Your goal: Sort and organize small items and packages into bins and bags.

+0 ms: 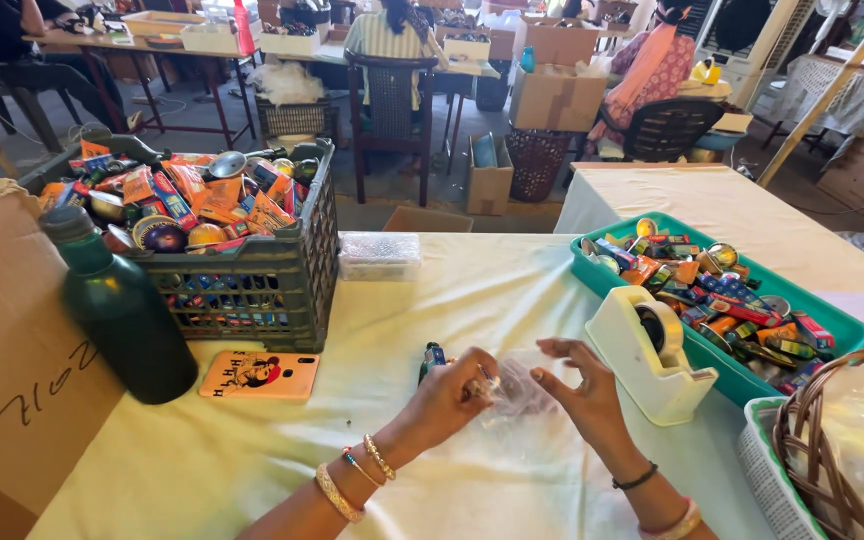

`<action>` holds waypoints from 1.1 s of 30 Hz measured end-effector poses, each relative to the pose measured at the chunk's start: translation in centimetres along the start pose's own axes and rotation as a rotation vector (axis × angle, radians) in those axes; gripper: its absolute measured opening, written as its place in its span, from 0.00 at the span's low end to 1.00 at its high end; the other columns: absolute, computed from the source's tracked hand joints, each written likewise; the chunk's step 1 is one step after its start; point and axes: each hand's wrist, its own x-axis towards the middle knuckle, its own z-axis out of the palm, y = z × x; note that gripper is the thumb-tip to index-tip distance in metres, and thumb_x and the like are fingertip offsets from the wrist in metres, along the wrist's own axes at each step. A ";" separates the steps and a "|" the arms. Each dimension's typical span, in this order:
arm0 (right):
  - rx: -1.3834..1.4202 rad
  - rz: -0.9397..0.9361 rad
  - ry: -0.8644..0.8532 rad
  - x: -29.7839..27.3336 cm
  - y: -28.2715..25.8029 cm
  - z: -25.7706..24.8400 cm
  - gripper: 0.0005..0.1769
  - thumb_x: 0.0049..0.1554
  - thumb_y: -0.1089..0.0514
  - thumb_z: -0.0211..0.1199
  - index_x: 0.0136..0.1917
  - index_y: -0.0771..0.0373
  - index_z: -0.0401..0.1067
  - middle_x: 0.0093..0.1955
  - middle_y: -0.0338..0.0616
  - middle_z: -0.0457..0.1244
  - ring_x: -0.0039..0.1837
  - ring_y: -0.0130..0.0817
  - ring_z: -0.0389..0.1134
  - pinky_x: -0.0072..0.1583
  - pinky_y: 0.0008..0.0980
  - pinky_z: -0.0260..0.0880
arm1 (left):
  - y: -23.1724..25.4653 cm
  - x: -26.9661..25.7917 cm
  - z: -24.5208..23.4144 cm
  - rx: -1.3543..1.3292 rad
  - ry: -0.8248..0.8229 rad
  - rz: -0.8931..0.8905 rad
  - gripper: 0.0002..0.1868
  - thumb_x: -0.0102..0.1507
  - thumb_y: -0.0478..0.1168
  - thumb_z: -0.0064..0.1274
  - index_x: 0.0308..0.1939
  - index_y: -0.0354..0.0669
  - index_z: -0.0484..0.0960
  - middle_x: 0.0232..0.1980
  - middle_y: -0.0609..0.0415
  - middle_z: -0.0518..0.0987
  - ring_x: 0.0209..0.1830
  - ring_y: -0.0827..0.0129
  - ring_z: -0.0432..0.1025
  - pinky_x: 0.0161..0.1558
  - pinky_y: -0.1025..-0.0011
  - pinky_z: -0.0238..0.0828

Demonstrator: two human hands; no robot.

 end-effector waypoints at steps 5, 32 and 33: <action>0.279 0.246 -0.028 -1.6 4.5 1.1 0.09 0.60 0.59 0.64 0.47 0.69 0.76 0.40 0.34 0.67 0.43 0.21 0.65 0.48 0.24 0.67 | 1.0 0.1 0.2 -0.147 -0.124 -0.007 0.17 0.61 0.29 0.59 0.52 0.40 0.73 0.34 0.60 0.73 0.29 0.81 0.67 0.28 0.78 0.67; 0.484 0.363 -0.194 -1.4 4.6 0.4 0.12 0.61 0.56 0.61 0.57 0.62 0.72 0.38 0.32 0.62 0.39 0.18 0.60 0.41 0.22 0.61 | -1.2 0.2 -0.2 -0.050 0.196 -0.097 0.03 0.66 0.30 0.53 0.41 0.37 0.74 0.26 0.59 0.75 0.23 0.82 0.62 0.26 0.78 0.60; 0.579 0.336 -0.271 -1.3 5.1 0.4 0.18 0.59 0.57 0.62 0.61 0.61 0.71 0.43 0.33 0.65 0.45 0.19 0.65 0.46 0.22 0.67 | -1.6 0.3 -0.6 -0.047 0.268 -0.080 0.04 0.67 0.30 0.53 0.41 0.37 0.73 0.26 0.56 0.73 0.24 0.82 0.60 0.26 0.77 0.59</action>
